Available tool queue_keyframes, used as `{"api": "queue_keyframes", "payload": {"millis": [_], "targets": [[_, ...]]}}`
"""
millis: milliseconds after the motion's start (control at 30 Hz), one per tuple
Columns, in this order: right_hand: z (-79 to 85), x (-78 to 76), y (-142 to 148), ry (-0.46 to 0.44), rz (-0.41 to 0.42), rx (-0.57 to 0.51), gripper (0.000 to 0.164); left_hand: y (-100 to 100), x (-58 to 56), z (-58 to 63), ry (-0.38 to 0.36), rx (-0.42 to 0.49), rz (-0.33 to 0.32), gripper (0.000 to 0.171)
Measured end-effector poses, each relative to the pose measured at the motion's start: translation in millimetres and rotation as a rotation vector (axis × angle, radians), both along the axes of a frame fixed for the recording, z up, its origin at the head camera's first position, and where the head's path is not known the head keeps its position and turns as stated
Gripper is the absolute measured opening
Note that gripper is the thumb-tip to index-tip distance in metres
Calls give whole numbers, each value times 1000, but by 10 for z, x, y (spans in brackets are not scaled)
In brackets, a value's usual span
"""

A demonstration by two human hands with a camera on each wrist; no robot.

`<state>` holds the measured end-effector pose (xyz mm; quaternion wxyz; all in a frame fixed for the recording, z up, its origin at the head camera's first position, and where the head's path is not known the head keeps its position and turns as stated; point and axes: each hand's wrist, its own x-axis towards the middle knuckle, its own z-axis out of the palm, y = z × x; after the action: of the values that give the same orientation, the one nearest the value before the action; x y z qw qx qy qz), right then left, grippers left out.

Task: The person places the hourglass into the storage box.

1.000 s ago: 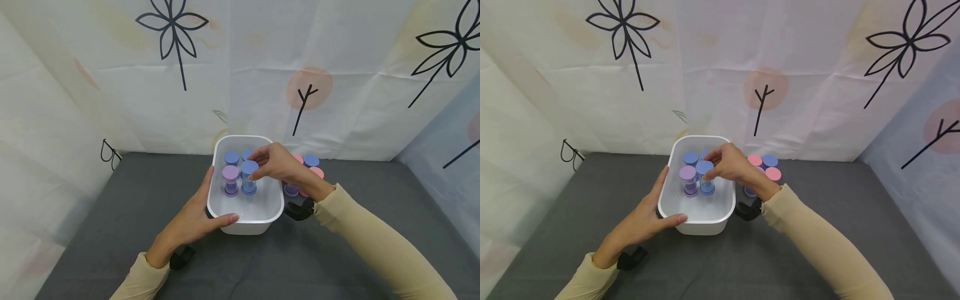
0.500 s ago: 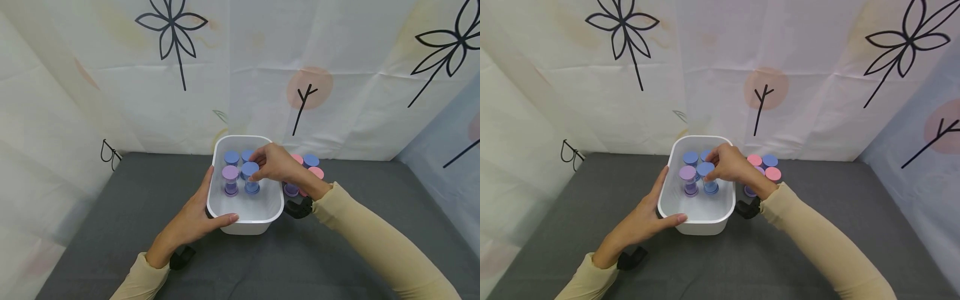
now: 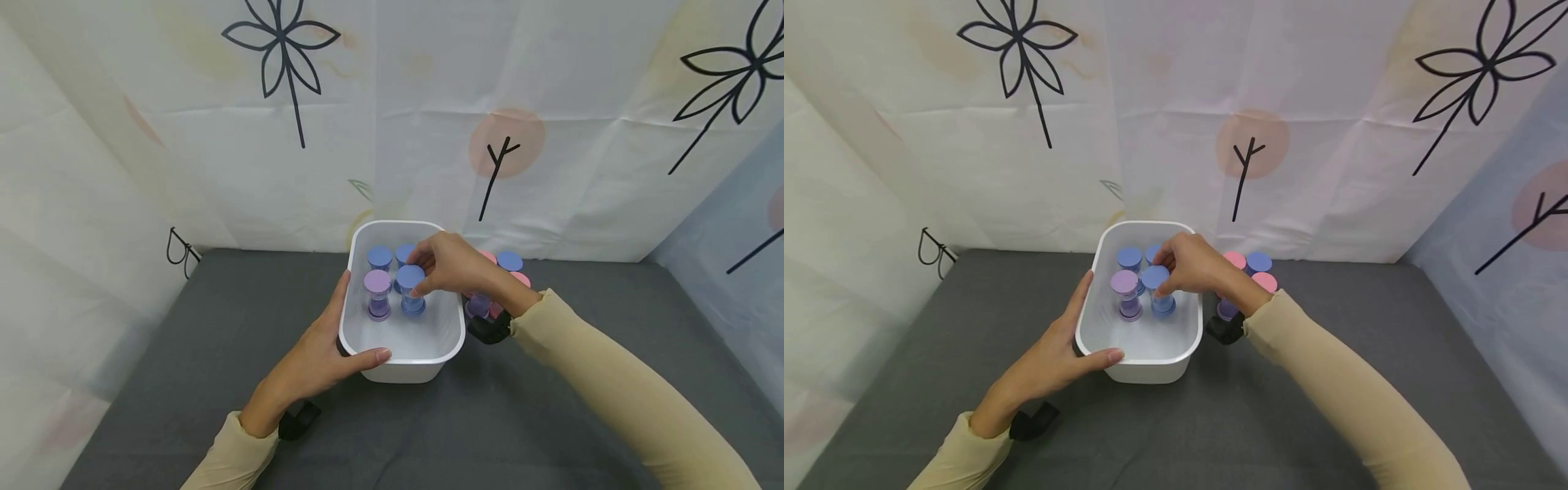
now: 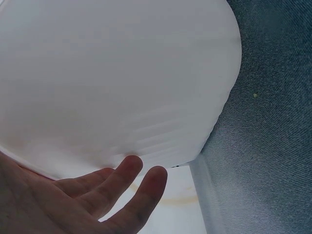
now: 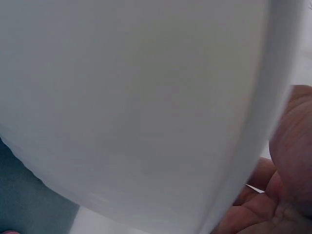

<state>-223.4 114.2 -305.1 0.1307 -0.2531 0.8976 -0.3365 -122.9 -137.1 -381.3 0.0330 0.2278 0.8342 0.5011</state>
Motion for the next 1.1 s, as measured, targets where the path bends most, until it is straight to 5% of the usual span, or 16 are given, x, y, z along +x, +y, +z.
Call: {"api": "queue_keyframes", "payload": {"millis": [400,1100], "targets": [[-34,-61,-81,77,2,98,45,-10,-1,-13,6,-6,6,121],[-147,0,-187,170,-111,221,46,-9,5,-14,4,-26,25,120]]}}
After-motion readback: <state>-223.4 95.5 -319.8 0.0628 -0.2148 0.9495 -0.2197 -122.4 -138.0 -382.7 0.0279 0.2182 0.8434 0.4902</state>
